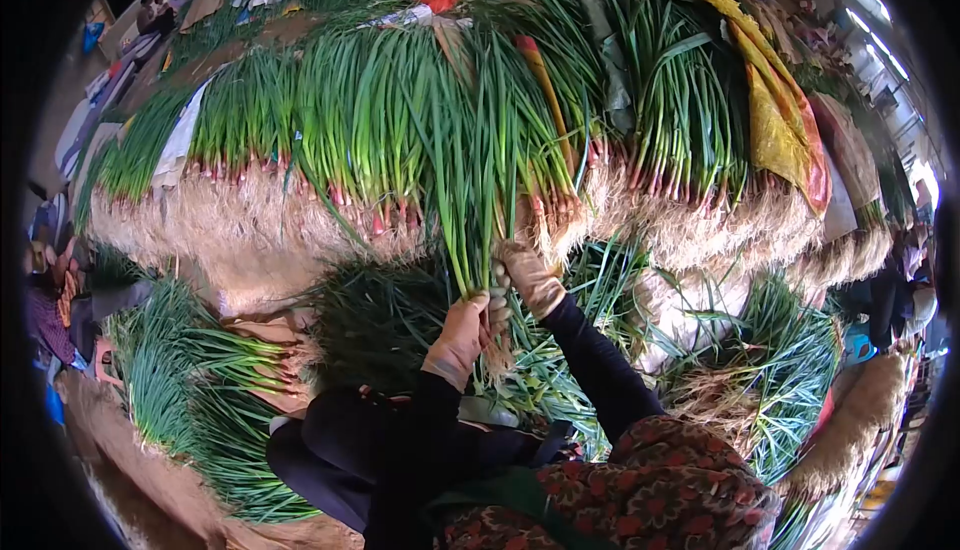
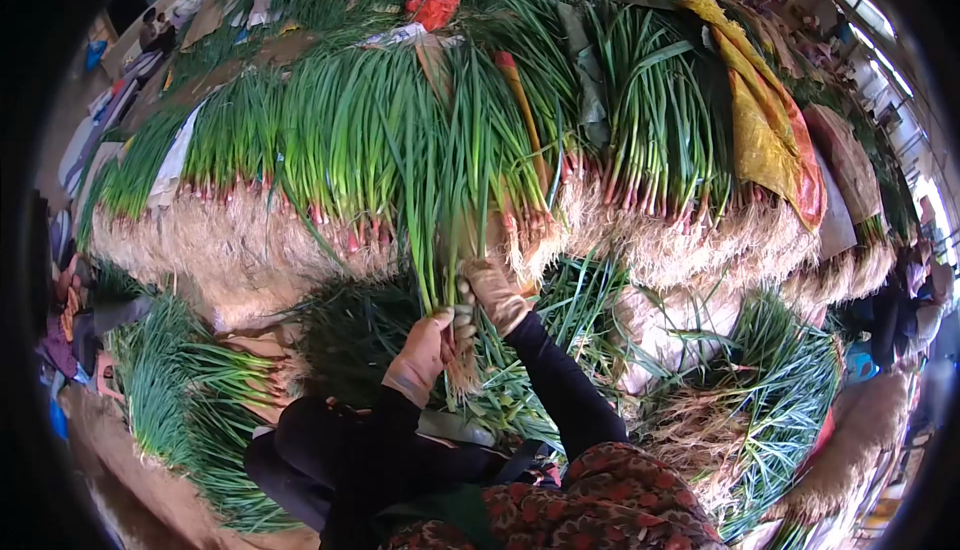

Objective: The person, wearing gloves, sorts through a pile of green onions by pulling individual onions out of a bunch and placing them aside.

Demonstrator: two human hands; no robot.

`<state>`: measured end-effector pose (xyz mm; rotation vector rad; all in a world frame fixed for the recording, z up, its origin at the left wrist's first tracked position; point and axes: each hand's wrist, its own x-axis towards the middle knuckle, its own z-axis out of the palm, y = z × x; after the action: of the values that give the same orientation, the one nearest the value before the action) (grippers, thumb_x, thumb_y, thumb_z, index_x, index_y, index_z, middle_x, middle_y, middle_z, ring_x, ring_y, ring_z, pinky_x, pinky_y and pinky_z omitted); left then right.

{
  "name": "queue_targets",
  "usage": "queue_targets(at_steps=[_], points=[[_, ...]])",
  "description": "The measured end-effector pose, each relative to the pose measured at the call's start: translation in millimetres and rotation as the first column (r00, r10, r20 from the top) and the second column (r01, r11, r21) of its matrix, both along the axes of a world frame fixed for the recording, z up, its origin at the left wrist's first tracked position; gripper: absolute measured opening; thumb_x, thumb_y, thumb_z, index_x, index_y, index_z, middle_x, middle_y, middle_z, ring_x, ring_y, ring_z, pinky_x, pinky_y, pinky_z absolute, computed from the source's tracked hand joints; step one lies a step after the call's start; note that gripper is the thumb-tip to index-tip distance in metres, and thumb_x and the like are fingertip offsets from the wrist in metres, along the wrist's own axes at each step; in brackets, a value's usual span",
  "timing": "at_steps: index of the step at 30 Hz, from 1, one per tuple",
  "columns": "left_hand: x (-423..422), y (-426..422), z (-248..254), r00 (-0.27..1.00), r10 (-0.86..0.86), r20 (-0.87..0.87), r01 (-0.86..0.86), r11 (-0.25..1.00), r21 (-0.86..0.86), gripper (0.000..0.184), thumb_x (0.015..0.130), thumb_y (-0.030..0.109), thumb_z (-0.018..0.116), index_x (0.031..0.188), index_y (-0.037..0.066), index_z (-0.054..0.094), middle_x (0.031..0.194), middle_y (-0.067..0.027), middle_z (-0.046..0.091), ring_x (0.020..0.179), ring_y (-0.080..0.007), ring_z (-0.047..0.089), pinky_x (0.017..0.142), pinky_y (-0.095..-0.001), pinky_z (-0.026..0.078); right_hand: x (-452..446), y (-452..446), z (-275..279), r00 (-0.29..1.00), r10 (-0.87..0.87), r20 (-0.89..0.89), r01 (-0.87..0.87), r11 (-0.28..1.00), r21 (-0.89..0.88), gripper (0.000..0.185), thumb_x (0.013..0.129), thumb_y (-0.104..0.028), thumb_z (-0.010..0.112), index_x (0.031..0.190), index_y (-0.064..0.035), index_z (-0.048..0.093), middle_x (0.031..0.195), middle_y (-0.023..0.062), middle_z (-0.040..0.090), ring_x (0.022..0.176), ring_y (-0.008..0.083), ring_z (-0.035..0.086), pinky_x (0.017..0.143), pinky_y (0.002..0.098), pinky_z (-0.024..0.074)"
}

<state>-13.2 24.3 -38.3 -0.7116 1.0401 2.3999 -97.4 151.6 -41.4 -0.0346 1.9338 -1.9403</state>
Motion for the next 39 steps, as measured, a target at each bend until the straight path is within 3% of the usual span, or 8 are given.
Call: queue_targets(at_steps=[6, 14, 18, 20, 23, 30, 35, 39], points=[[-1.8, -13.9, 8.7, 0.988, -0.133, -0.080, 0.153, 0.926, 0.344, 0.033, 0.094, 0.037, 0.041, 0.099, 0.008, 0.056, 0.053, 0.0090, 0.035, 0.040, -0.0050, 0.027, 0.041, -0.0213, 0.027, 23.3, -6.6, 2.8, 0.882, 0.191, 0.431, 0.146, 0.759, -0.635, 0.027, 0.089, -0.034, 0.055, 0.097, -0.0084, 0.058, 0.056, -0.0073, 0.038, 0.047, 0.0083, 0.034, 0.045, 0.0231, 0.0313], [-6.6, -23.0, -56.1, 0.979, -0.031, -0.203, 0.187, 0.542, 0.819, 0.039, 0.094, 0.044, 0.039, 0.087, 0.011, 0.059, 0.049, 0.0085, 0.035, 0.044, -0.0068, 0.037, 0.048, -0.0261, 0.033, -7.5, 1.2, -2.3, 0.916, -0.382, -0.123, 0.360, 0.918, -0.167, 0.018, 0.091, -0.023, 0.052, 0.084, -0.0083, 0.061, 0.063, -0.0015, 0.054, 0.055, 0.0087, 0.049, 0.052, 0.0235, 0.0390], [3.4, -27.7, -36.1, 0.998, 0.009, -0.060, 0.030, 0.780, 0.625, 0.036, 0.092, 0.046, 0.044, 0.085, 0.013, 0.058, 0.049, 0.0099, 0.031, 0.043, -0.0066, 0.034, 0.047, -0.0254, 0.032, -2.8, 87.0, 12.1, 0.938, -0.324, -0.121, 0.281, 0.918, -0.281, 0.017, 0.090, -0.022, 0.052, 0.087, -0.0067, 0.059, 0.068, 0.0013, 0.058, 0.065, 0.0107, 0.056, 0.062, 0.0275, 0.0472], [1.3, -23.5, -14.4, 0.999, -0.036, -0.006, 0.034, 0.855, 0.518, 0.032, 0.091, 0.043, 0.048, 0.090, 0.012, 0.058, 0.049, 0.0101, 0.029, 0.043, -0.0050, 0.032, 0.045, -0.0233, 0.029, 32.7, 96.9, 8.9, 0.995, -0.011, -0.098, 0.040, 0.954, 0.299, 0.022, 0.094, -0.023, 0.045, 0.088, -0.0051, 0.058, 0.078, 0.0013, 0.060, 0.070, 0.0115, 0.058, 0.063, 0.0308, 0.0526], [0.6, -13.7, 13.0, 0.992, -0.125, 0.018, 0.109, 0.918, 0.382, 0.031, 0.090, 0.035, 0.053, 0.107, 0.010, 0.058, 0.052, 0.0103, 0.028, 0.042, -0.0022, 0.027, 0.041, -0.0204, 0.026, 73.5, 73.5, -31.1, 0.834, 0.012, 0.552, 0.077, 0.988, -0.137, 0.040, 0.083, -0.053, 0.054, 0.091, -0.0138, 0.058, 0.077, -0.0047, 0.058, 0.054, 0.0068, 0.046, 0.050, 0.0202, 0.0398], [9.2, -1.7, 12.9, 0.999, 0.029, 0.045, -0.010, 0.930, -0.367, 0.031, 0.088, 0.025, 0.053, 0.115, 0.008, 0.056, 0.059, 0.0058, 0.049, 0.047, -0.0078, 0.045, 0.045, -0.0206, 0.038, 20.5, -0.3, -34.8, 0.865, -0.171, -0.472, 0.254, 0.960, 0.117, 0.023, 0.084, -0.019, 0.063, 0.092, 0.0015, 0.059, 0.071, 0.0035, 0.061, 0.062, 0.0131, 0.051, 0.058, 0.0310, 0.0436], [11.8, 2.4, -9.6, 0.992, -0.112, 0.065, 0.129, 0.900, -0.418, 0.025, 0.090, 0.030, 0.054, 0.081, 0.006, 0.053, 0.059, -0.0040, 0.051, 0.044, -0.0131, 0.049, 0.040, -0.0273, 0.042, 40.5, -5.2, 12.8, 0.901, 0.142, -0.409, 0.196, 0.708, 0.679, 0.028, 0.085, -0.025, 0.060, 0.099, -0.0005, 0.059, 0.076, 0.0153, 0.063, 0.070, 0.0265, 0.061, 0.065, 0.0371, 0.0453], [9.2, 12.1, -16.5, 0.989, 0.114, 0.095, -0.100, 0.986, -0.133, 0.027, 0.090, 0.031, 0.054, 0.086, 0.005, 0.053, 0.060, -0.0021, 0.050, 0.044, -0.0133, 0.050, 0.039, -0.0270, 0.042, 36.9, -2.6, -35.3, 0.930, -0.169, -0.327, 0.274, 0.912, 0.306, 0.023, 0.087, -0.022, 0.058, 0.091, 0.0009, 0.059, 0.066, 0.0018, 0.058, 0.059, 0.0128, 0.051, 0.056, 0.0286, 0.0428]])
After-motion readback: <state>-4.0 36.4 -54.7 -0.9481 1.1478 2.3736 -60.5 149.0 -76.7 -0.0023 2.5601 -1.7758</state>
